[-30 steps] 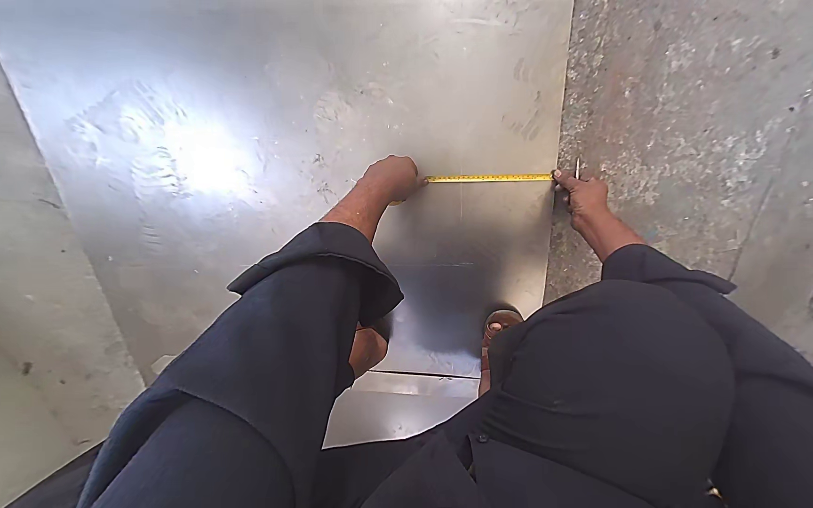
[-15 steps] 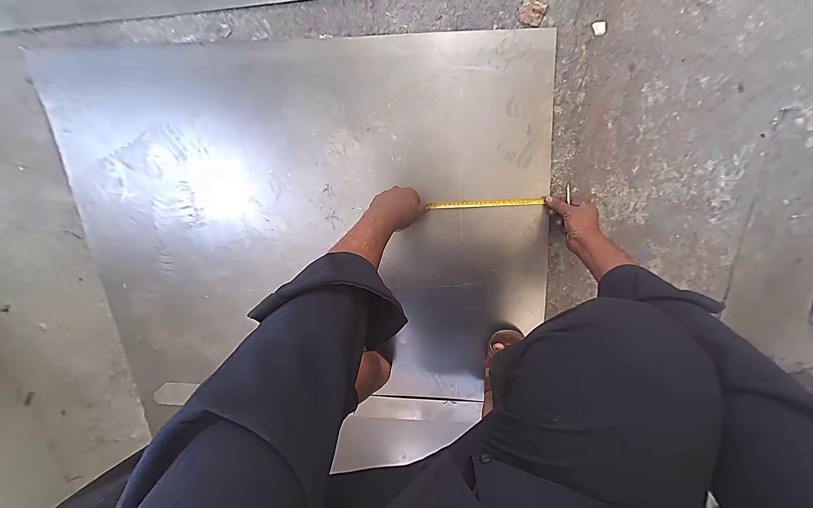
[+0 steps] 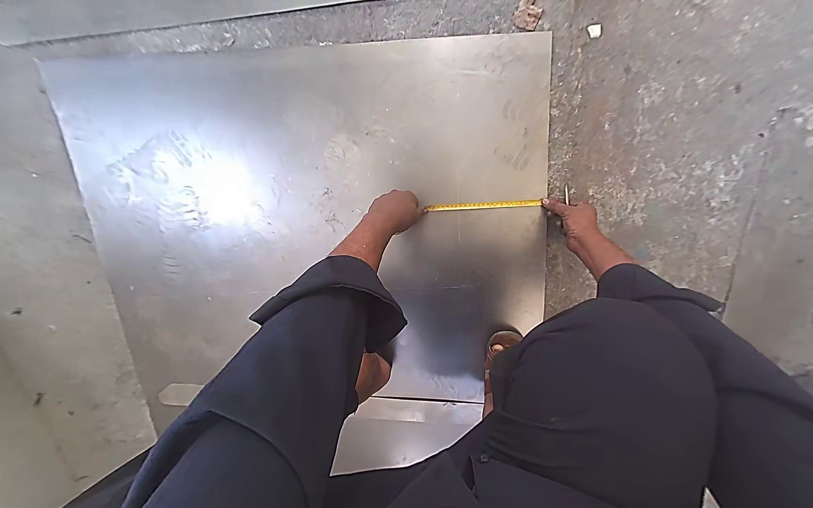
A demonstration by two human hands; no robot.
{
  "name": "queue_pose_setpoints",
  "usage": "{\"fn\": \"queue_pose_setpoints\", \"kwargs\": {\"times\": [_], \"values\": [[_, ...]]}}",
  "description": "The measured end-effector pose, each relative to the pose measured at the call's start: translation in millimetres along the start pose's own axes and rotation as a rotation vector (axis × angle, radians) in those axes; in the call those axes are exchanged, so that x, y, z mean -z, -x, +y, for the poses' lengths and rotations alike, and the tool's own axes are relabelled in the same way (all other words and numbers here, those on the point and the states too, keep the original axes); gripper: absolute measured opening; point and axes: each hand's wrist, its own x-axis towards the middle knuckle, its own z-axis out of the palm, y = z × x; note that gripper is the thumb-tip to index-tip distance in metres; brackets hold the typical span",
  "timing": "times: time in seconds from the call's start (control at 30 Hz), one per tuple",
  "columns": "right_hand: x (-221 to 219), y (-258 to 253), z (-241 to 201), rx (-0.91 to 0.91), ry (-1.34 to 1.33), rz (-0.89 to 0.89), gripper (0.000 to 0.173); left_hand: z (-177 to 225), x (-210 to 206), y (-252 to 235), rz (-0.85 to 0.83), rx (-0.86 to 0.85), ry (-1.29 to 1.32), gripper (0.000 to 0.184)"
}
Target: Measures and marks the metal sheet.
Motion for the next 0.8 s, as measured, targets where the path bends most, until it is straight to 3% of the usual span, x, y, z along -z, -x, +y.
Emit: {"fn": "queue_pose_setpoints", "kwargs": {"times": [0.17, 0.33, 0.43, 0.53, 0.63, 0.73, 0.8], "values": [[2, 1, 1, -0.014, -0.015, -0.009, 0.018, 1, -9, 5, -0.011, -0.061, 0.108, 0.047], [16, 6, 0, -0.047, -0.175, -0.081, 0.016, 23, -39, 39, -0.036, -0.226, 0.503, 0.039], [21, 16, -9, 0.053, -0.109, -0.048, 0.019, 25, -64, 57, -0.011, -0.237, 0.800, 0.038], [25, 30, -15, 0.099, 0.000, -0.053, 0.030, 10, -101, 69, 0.228, -0.131, 1.340, 0.037], [28, 42, -32, 0.218, 0.241, -0.163, 0.038, -21, -124, 75, 0.484, 0.109, 1.756, 0.039], [29, 42, -67, 0.367, 0.535, -0.283, 0.038, -58, -129, 77, 0.630, 0.309, 1.920, 0.045], [19, 44, -98, 0.442, 0.765, -0.374, 0.036, -74, -127, 79, 0.681, 0.351, 1.947, 0.045]]}}
